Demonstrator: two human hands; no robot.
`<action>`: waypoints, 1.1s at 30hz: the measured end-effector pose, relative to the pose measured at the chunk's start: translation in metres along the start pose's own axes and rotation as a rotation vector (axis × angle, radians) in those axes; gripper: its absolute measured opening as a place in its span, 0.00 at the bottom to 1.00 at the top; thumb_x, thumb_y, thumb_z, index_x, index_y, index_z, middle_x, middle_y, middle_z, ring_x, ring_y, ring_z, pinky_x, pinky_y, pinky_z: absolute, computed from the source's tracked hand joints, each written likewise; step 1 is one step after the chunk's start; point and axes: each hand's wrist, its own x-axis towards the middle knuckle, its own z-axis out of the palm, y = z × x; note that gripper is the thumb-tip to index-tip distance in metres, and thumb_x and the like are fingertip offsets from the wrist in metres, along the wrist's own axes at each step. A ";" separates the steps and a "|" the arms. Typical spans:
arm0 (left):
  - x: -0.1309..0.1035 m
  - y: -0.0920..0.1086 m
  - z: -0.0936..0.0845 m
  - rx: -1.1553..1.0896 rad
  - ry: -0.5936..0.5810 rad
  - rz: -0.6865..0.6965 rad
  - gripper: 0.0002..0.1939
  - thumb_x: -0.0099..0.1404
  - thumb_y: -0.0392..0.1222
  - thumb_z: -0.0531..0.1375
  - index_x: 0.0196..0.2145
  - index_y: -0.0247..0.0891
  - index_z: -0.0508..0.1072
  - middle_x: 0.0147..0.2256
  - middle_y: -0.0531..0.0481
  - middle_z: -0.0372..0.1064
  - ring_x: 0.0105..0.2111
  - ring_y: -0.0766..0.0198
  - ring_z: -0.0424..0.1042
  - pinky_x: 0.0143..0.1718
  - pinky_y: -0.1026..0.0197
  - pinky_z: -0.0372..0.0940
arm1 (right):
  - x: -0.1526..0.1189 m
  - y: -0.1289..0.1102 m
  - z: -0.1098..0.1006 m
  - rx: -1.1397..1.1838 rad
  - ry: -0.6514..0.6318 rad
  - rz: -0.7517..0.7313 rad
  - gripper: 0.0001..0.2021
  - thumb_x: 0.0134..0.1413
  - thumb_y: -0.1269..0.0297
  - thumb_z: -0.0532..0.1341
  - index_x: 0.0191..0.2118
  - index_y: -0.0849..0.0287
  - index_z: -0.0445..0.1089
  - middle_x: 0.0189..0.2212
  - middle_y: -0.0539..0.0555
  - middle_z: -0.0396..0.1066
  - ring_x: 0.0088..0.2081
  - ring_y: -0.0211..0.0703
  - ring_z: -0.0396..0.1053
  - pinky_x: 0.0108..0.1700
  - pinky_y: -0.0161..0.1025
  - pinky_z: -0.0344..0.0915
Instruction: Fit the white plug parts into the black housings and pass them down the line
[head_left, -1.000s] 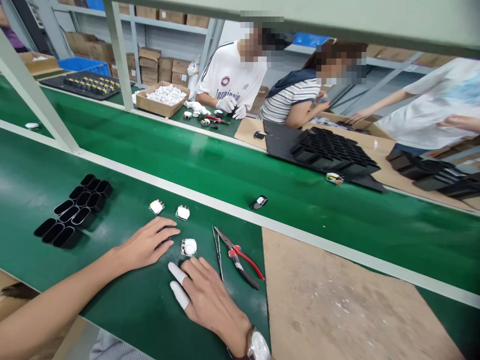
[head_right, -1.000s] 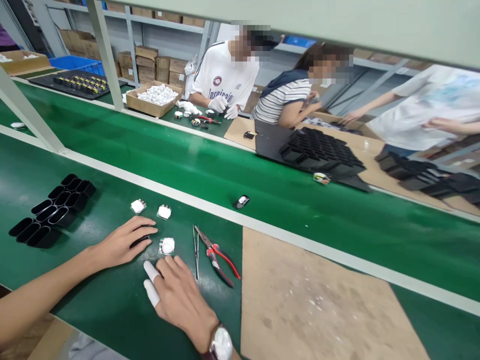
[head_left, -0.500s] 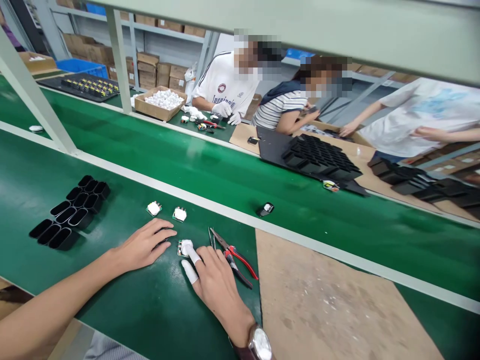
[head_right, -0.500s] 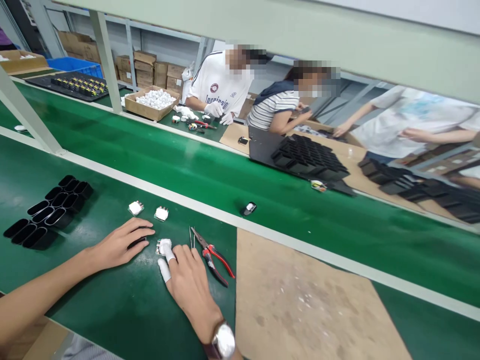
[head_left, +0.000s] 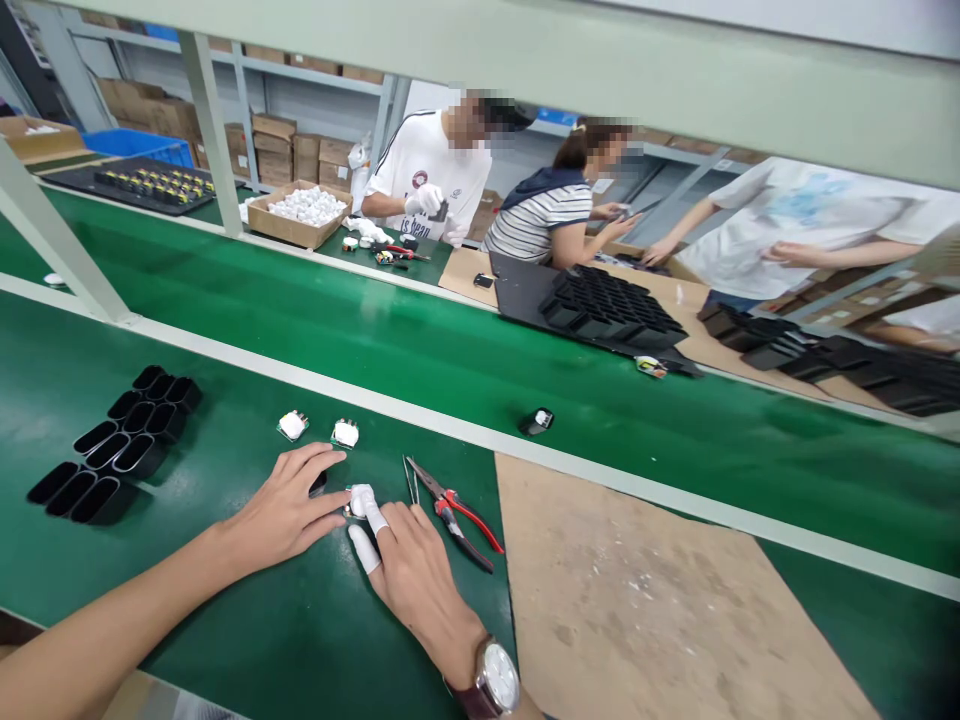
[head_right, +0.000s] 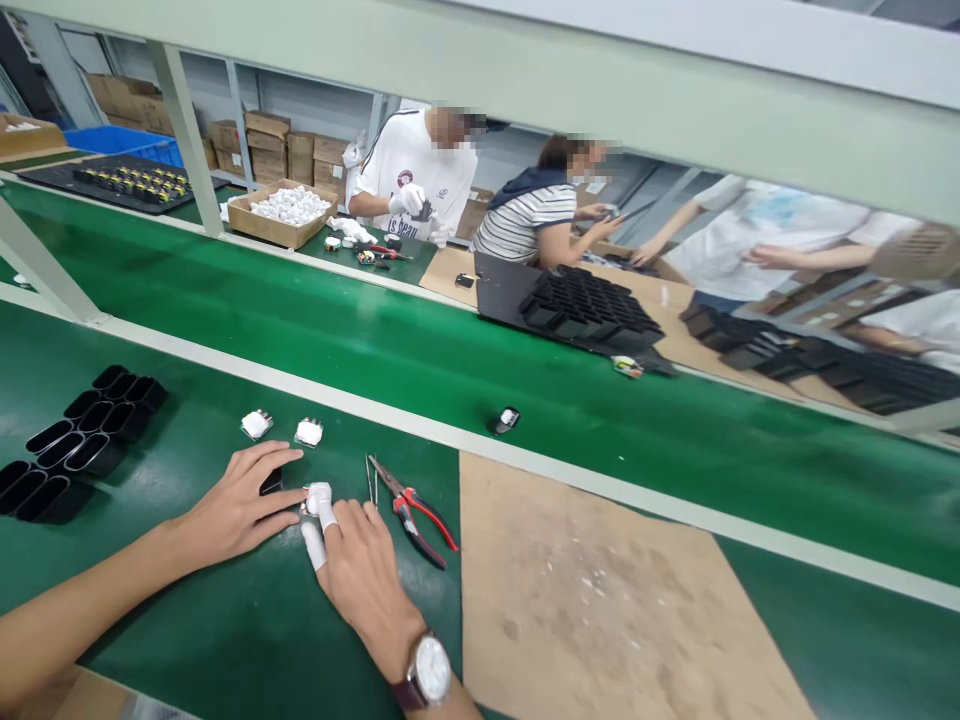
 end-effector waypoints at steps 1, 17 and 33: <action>0.000 0.000 0.001 -0.001 0.005 0.001 0.14 0.73 0.40 0.64 0.55 0.46 0.79 0.65 0.38 0.64 0.66 0.38 0.61 0.60 0.36 0.66 | 0.000 -0.001 0.000 0.002 -0.016 0.001 0.07 0.68 0.73 0.58 0.37 0.58 0.70 0.32 0.55 0.68 0.35 0.48 0.66 0.41 0.47 0.64; -0.004 -0.012 0.003 -0.113 0.056 -0.115 0.23 0.76 0.38 0.59 0.66 0.44 0.66 0.62 0.39 0.67 0.61 0.46 0.67 0.61 0.41 0.68 | 0.008 0.008 0.003 0.440 -0.066 0.142 0.32 0.72 0.70 0.56 0.75 0.54 0.46 0.56 0.62 0.71 0.58 0.56 0.68 0.57 0.55 0.72; -0.001 -0.017 -0.012 -0.496 -0.151 -0.362 0.34 0.66 0.51 0.70 0.66 0.51 0.64 0.61 0.43 0.66 0.40 0.60 0.77 0.46 0.53 0.77 | 0.003 0.016 0.006 0.503 -0.073 0.229 0.34 0.64 0.73 0.65 0.72 0.56 0.56 0.56 0.62 0.73 0.56 0.56 0.70 0.58 0.55 0.73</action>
